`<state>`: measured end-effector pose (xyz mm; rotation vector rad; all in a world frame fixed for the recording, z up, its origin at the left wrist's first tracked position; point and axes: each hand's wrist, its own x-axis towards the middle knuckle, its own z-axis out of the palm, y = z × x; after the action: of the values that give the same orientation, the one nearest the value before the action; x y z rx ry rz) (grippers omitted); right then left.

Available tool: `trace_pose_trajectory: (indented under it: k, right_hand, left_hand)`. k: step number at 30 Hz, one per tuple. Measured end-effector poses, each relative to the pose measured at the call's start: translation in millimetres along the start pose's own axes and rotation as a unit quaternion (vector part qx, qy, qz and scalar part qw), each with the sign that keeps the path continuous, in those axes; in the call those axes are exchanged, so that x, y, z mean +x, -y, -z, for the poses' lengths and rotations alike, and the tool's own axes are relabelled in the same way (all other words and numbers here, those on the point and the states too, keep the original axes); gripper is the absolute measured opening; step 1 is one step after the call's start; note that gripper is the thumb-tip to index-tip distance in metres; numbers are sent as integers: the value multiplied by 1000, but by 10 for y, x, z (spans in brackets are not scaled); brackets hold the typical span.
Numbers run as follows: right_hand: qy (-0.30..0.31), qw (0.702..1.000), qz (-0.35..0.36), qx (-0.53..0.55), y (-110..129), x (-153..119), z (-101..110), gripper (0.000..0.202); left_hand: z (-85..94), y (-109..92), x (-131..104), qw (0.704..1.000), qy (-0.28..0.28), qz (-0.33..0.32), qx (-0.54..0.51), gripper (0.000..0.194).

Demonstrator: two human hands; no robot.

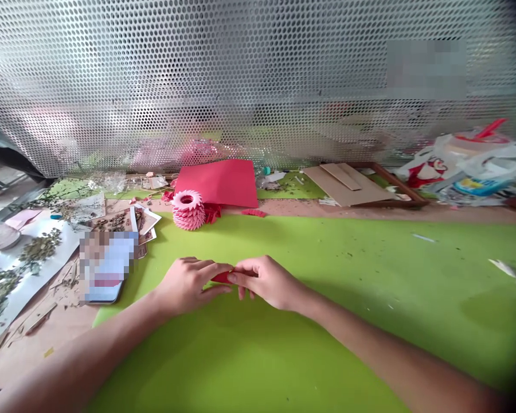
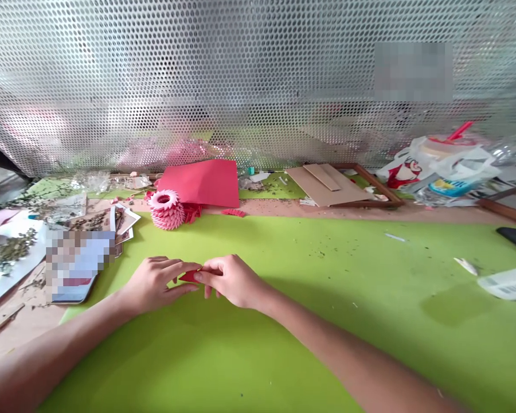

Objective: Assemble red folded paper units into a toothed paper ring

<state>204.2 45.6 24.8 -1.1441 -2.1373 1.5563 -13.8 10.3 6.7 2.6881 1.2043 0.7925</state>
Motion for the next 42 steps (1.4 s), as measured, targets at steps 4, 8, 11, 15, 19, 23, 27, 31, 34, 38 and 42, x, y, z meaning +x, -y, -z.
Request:
trace_pose_trajectory:
  k: [4, 8, 11, 15, 19, 23, 27, 31, 34, 38, 42]
  right_hand:
    - [4, 1000, 24, 12, 22, 29, 36, 49]
    - [-52, 998, 34, -21, -14, 179, 241, 55]
    - [-116, 991, 23, -56, -90, 420, 448, 49]
    - [-190, 975, 4, -114, -185, 818, 577, 29]
    - [-263, 951, -7, -164, -177, 1155, 487, 28]
    - [-294, 934, -2, -205, -80, 1341, 359, 24]
    - [-295, 931, -1, -217, -27, 1381, 343, 14]
    - [-270, 943, -8, -197, -30, 1310, 430, 18]
    - [-240, 956, -6, -168, -14, 1165, 498, 22]
    - [-204, 971, 4, -124, 14, 820, 547, 27]
    - [-169, 984, 12, -61, -22, 416, 494, 37]
  left_hand:
    - [4, 16, 2, 999, 8, 30, -26, 26]
    - [4, 24, 24, 989, 24, 107, -102, 22]
    - [-7, 35, 39, 973, 28, 170, -154, 21]
    - [-34, 61, 56, 956, 29, 215, -196, 24]
    - [-33, 70, 81, 946, 20, 231, -228, 25]
    - [-6, 56, 98, 933, 16, 243, -266, 27]
    - [-14, 61, 96, 926, 10, 251, -283, 27]
    - [-50, 87, 88, 922, 9, 253, -294, 33]
    - [-57, 92, 85, 930, 11, 238, -281, 31]
    - [-42, 86, 84, 932, 12, 226, -282, 29]
    - [-30, 72, 90, 929, -4, 227, -291, 29]
